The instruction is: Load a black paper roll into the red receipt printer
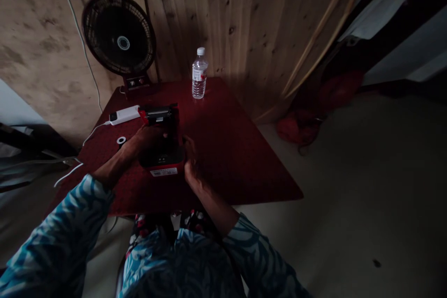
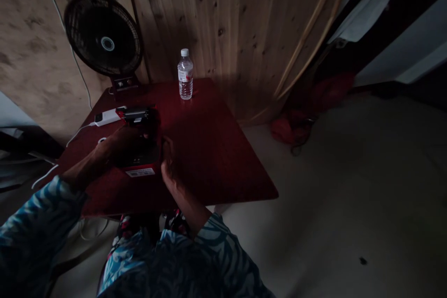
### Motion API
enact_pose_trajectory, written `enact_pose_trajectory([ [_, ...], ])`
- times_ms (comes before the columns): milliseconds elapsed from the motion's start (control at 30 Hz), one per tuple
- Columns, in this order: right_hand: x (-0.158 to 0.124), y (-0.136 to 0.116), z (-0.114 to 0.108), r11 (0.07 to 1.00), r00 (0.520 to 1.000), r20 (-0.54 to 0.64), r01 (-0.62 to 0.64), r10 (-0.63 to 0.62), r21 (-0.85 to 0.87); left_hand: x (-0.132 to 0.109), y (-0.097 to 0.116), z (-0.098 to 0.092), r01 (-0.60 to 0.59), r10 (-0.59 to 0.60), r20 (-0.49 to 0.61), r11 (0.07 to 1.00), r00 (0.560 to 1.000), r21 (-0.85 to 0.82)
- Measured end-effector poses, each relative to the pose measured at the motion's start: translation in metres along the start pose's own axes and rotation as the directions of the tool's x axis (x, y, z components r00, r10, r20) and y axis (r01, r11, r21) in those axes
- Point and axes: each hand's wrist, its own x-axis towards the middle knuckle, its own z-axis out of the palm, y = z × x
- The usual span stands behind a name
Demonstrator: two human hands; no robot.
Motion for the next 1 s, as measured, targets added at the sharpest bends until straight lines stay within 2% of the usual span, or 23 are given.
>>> enact_pose_trajectory([
  [67, 0.000, -0.001, 0.000, 1.000, 1.000, -0.004, 0.008, -0.008, -0.006, -0.002, 0.006, -0.004, -0.024, 0.005, 0.103, 0.984, 0.995, 0.178],
  [133, 0.000, -0.002, 0.000, 1.000, 1.000, -0.008, 0.002, -0.002, -0.012, -0.007, 0.017, -0.009, -0.062, 0.012, 0.160, 0.949, 0.987, 0.310],
  [267, -0.001, -0.007, 0.001, 0.999, 0.999, -0.002, -0.040, 0.040, 0.013, -0.030, 0.047, -0.018, -0.134, 0.105, 0.096, 0.916, 0.990, 0.378],
  [333, -0.001, -0.015, 0.002, 0.999, 1.000, -0.021, -0.022, 0.022, 0.026, -0.043, 0.060, -0.020, -0.121, 0.121, 0.022, 0.940, 0.992, 0.320],
  [433, -0.001, -0.034, 0.001, 0.999, 1.000, -0.002, 0.026, -0.026, 0.036, -0.060, 0.070, -0.018, -0.039, 0.039, 0.016, 0.999, 0.999, 0.025],
  [533, 0.002, -0.059, -0.004, 0.998, 0.980, 0.190, 0.052, -0.056, 0.029, -0.071, 0.074, -0.013, 0.049, -0.026, 0.081, 0.955, 0.996, -0.294],
  [600, 0.007, -0.076, -0.010, 0.998, 0.941, 0.333, 0.061, -0.068, 0.030, -0.076, 0.077, -0.011, 0.091, -0.058, 0.091, 0.905, 0.994, -0.415],
  [633, 0.009, -0.084, -0.014, 0.997, 0.927, 0.366, 0.067, -0.078, 0.043, -0.078, 0.079, -0.011, 0.107, -0.072, 0.094, 0.883, 0.993, -0.456],
  [767, 0.010, -0.113, -0.027, 0.995, 0.924, 0.369, 0.084, -0.097, 0.052, -0.082, 0.086, -0.010, 0.124, -0.069, 0.125, 0.847, 0.990, -0.516],
  [900, -0.006, -0.127, -0.032, 0.990, 0.828, 0.558, 0.113, -0.047, -0.085, -0.082, 0.082, 0.002, 0.102, -0.024, 0.184, 0.899, 0.983, -0.426],
  [933, -0.011, -0.128, -0.032, 0.983, 0.817, 0.574, 0.144, -0.053, -0.113, -0.082, 0.080, 0.006, 0.093, -0.018, 0.188, 0.913, 0.982, -0.397],
  [1000, -0.017, -0.125, -0.032, 0.966, 0.828, 0.555, 0.203, -0.080, -0.163, -0.084, 0.076, 0.014, 0.072, -0.009, 0.184, 0.938, 0.983, -0.339],
])
